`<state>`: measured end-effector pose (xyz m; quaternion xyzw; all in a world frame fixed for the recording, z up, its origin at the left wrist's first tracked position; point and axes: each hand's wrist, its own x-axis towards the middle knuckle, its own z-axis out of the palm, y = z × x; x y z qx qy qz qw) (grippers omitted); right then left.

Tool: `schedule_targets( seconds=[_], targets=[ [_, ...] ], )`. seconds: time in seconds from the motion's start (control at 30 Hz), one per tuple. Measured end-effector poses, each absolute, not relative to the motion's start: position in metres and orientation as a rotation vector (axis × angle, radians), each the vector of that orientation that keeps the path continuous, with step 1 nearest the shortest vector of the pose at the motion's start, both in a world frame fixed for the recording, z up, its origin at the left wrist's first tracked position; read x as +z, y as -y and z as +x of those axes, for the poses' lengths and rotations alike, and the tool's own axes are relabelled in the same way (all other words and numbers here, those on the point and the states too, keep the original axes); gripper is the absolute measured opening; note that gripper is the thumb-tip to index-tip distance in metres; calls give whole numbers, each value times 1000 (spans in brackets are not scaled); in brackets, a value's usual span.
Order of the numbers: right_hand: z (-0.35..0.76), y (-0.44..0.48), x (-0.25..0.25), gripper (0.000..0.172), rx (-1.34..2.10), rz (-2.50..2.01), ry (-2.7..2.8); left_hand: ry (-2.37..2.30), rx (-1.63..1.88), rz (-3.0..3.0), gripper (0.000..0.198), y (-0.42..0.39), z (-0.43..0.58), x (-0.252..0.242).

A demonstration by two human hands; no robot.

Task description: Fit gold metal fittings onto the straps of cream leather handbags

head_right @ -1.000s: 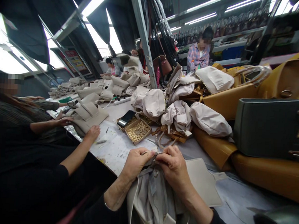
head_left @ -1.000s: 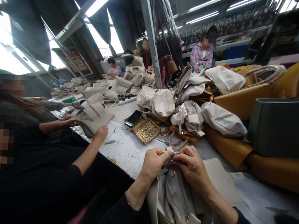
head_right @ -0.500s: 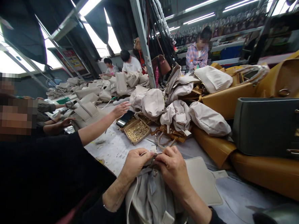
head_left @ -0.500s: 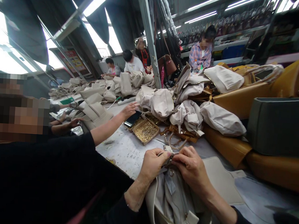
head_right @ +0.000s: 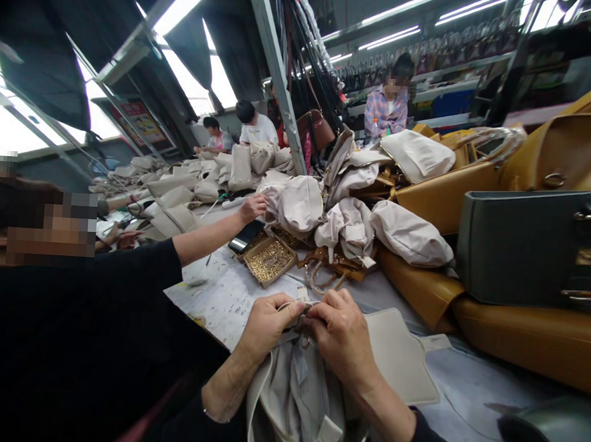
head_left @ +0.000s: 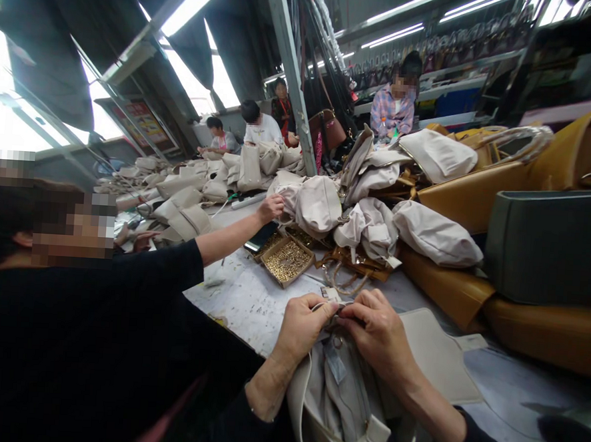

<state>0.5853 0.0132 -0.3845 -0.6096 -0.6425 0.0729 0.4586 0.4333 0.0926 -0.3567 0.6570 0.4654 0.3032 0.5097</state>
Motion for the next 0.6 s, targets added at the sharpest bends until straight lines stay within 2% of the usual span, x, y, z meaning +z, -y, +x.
schedule_targets(
  seconds=[0.6],
  targets=[
    [590, -15, -390, 14, 438, -1531, 1372, -1097, 752, 1533, 24, -91, 432, -360]
  ],
)
